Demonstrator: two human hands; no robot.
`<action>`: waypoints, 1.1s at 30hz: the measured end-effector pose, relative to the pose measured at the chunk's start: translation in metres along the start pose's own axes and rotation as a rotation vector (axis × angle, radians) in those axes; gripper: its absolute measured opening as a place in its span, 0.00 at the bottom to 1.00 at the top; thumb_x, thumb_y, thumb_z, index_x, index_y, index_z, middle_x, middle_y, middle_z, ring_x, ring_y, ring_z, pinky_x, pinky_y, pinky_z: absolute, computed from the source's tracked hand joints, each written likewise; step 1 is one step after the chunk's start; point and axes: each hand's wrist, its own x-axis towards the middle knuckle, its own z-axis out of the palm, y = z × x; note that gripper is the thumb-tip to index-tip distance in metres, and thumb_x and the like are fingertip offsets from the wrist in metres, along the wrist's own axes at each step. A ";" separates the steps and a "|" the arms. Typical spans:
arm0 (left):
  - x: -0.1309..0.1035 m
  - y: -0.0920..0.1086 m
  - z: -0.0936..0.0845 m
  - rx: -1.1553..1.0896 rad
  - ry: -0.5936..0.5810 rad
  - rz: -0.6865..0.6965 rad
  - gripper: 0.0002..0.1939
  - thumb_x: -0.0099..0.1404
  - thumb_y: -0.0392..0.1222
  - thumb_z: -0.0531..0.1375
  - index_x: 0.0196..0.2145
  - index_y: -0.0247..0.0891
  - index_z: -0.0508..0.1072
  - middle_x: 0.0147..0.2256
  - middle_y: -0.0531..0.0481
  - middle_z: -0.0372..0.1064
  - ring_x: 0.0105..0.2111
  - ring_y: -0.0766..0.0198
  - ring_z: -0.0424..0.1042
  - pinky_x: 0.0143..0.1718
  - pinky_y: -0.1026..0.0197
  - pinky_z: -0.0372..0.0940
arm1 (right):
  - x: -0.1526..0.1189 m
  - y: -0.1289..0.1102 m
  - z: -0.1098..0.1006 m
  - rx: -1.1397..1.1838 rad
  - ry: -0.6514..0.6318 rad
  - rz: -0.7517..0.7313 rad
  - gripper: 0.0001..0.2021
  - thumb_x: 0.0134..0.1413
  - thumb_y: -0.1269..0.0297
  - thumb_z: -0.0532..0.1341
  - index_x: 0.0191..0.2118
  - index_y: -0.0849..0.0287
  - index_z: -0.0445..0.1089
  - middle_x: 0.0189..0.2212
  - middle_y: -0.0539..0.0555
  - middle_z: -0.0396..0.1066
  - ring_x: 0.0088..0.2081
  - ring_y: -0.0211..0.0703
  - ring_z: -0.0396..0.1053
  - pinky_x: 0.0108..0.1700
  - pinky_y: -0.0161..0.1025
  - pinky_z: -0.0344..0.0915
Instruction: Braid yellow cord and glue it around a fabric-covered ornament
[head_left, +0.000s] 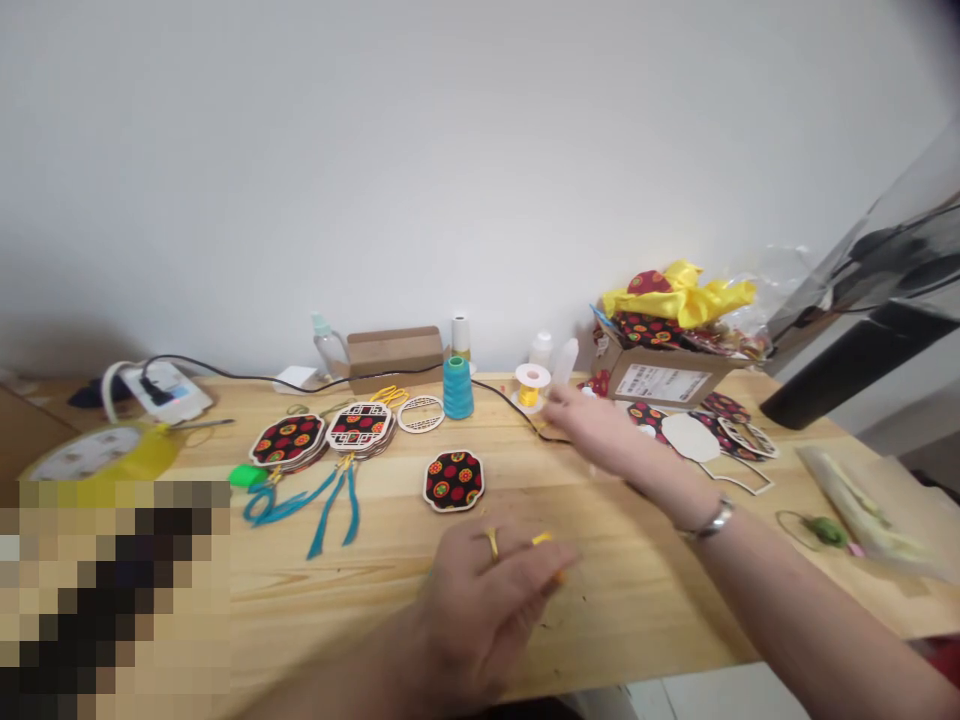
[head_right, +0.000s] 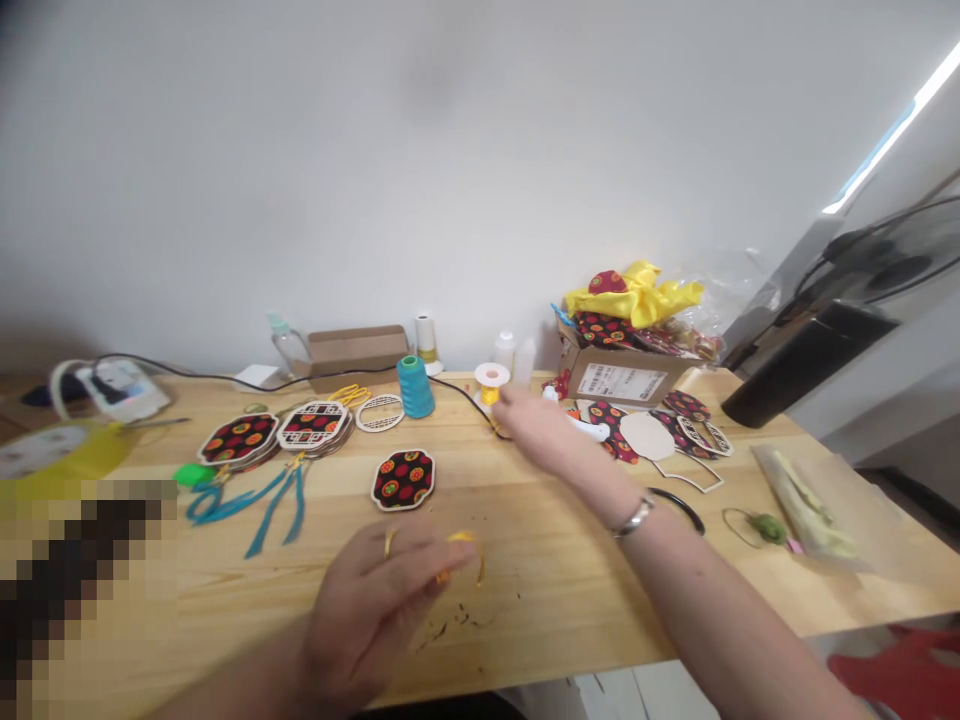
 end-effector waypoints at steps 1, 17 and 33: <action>0.002 -0.003 -0.003 0.002 0.014 -0.058 0.15 0.60 0.28 0.52 0.45 0.33 0.67 0.30 0.47 0.69 0.30 0.67 0.67 0.32 0.63 0.63 | -0.010 0.013 -0.010 -0.070 0.081 0.079 0.10 0.54 0.74 0.50 0.38 0.60 0.67 0.39 0.58 0.63 0.37 0.43 0.63 0.32 0.35 0.55; 0.015 -0.022 0.017 0.356 -0.180 0.274 0.12 0.59 0.29 0.51 0.40 0.30 0.69 0.25 0.48 0.67 0.27 0.63 0.64 0.29 0.57 0.63 | -0.006 -0.058 0.013 2.138 -0.115 0.266 0.15 0.47 0.52 0.60 0.30 0.63 0.66 0.20 0.49 0.64 0.23 0.33 0.62 0.28 0.33 0.60; -0.010 -0.087 -0.040 0.566 -0.505 -0.671 0.38 0.50 0.53 0.60 0.57 0.39 0.56 0.56 0.43 0.56 0.55 0.46 0.50 0.52 0.44 0.52 | -0.004 -0.027 0.040 2.152 -0.153 0.436 0.27 0.49 0.40 0.48 0.33 0.63 0.63 0.14 0.41 0.43 0.16 0.28 0.34 0.18 0.28 0.31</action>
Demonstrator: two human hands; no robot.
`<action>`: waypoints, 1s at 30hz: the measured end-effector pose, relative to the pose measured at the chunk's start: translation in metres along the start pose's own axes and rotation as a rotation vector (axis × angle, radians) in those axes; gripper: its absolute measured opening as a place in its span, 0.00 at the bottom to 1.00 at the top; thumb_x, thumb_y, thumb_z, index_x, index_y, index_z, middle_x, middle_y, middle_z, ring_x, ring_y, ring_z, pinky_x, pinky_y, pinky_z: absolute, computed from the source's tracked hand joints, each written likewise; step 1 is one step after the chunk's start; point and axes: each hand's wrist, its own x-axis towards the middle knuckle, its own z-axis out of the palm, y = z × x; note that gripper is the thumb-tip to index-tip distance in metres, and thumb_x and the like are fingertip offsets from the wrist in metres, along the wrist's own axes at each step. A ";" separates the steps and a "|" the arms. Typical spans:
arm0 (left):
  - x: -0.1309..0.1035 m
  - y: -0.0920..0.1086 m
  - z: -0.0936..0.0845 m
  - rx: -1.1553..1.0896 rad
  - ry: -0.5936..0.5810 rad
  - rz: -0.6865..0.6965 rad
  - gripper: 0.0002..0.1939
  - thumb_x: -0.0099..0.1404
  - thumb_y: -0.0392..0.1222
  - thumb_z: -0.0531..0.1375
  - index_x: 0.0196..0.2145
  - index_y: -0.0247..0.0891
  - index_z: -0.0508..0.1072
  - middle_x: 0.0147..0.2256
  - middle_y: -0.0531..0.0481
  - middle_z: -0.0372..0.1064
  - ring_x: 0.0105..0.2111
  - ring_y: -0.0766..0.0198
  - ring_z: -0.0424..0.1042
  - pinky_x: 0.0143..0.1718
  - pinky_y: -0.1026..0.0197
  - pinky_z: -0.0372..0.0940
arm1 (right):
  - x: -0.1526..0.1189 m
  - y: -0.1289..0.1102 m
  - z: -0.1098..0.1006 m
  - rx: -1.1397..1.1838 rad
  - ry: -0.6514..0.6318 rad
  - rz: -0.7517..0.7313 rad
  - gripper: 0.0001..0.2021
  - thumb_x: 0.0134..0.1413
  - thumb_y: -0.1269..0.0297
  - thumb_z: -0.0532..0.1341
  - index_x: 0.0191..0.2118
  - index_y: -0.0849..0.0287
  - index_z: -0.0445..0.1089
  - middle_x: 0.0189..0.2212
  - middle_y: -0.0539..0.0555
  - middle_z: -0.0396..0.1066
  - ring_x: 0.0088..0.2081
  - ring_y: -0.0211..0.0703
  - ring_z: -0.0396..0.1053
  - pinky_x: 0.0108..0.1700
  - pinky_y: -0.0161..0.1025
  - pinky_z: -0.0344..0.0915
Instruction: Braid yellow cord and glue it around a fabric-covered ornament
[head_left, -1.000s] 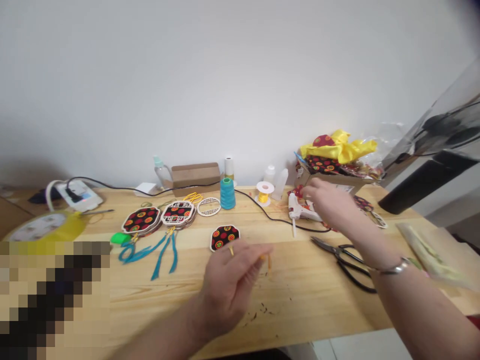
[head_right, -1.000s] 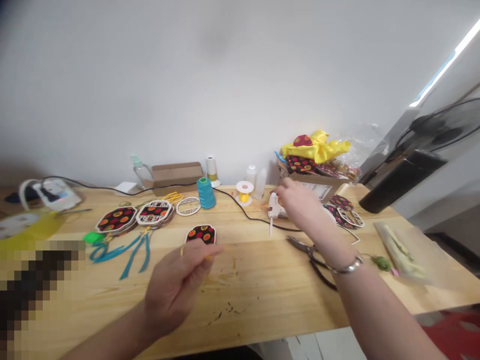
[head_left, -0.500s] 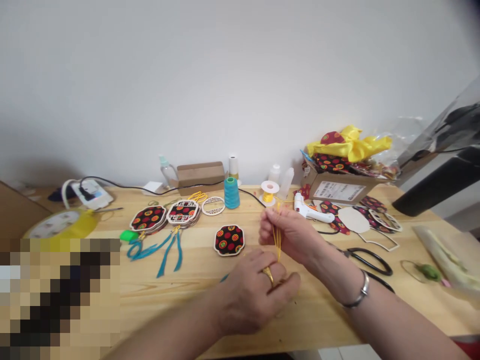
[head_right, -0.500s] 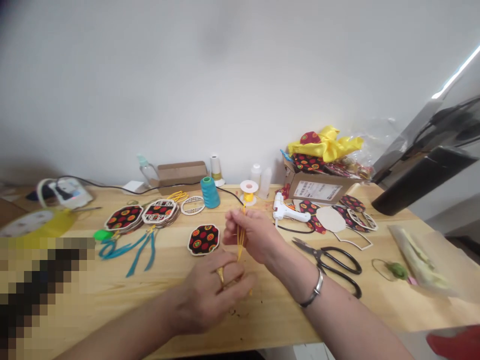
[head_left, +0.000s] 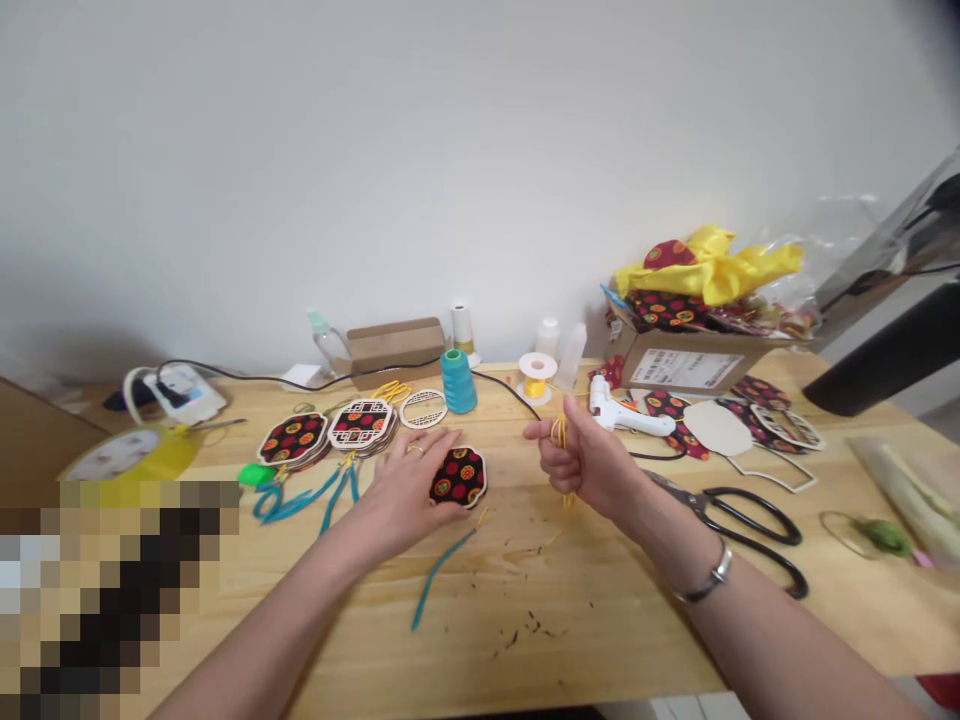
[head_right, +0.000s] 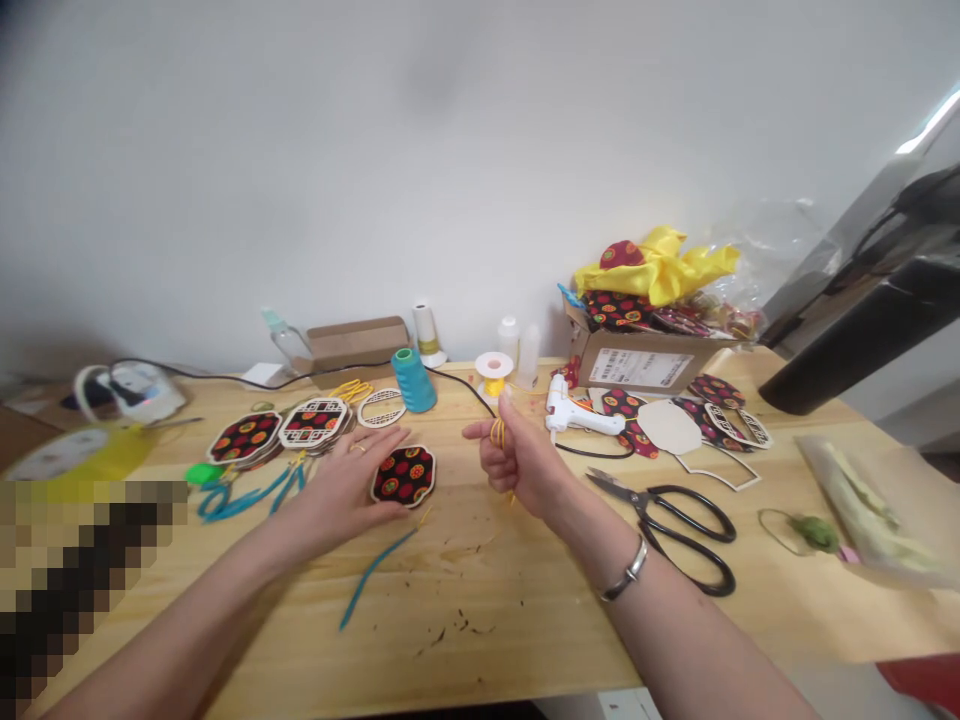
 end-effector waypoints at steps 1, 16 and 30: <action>0.000 -0.002 0.000 0.004 -0.034 -0.024 0.39 0.49 0.53 0.61 0.57 0.41 0.55 0.57 0.43 0.55 0.56 0.45 0.49 0.51 0.44 0.51 | 0.000 0.002 0.002 -0.018 -0.010 -0.003 0.27 0.49 0.40 0.49 0.33 0.63 0.64 0.15 0.41 0.42 0.16 0.28 0.34 0.18 0.28 0.30; 0.012 -0.011 0.010 0.031 -0.045 -0.135 0.38 0.53 0.52 0.58 0.58 0.40 0.52 0.55 0.41 0.58 0.55 0.44 0.52 0.49 0.46 0.52 | -0.002 0.010 0.009 -0.082 -0.071 -0.040 0.17 0.49 0.50 0.54 0.34 0.61 0.64 0.15 0.41 0.45 0.17 0.28 0.35 0.19 0.30 0.32; 0.020 0.066 0.005 -1.332 -0.049 -0.218 0.15 0.58 0.48 0.58 0.34 0.32 0.74 0.21 0.54 0.65 0.24 0.69 0.63 0.28 0.65 0.58 | -0.011 0.024 0.020 -0.332 -0.280 -0.013 0.13 0.53 0.58 0.53 0.24 0.61 0.60 0.16 0.44 0.51 0.17 0.28 0.46 0.18 0.29 0.45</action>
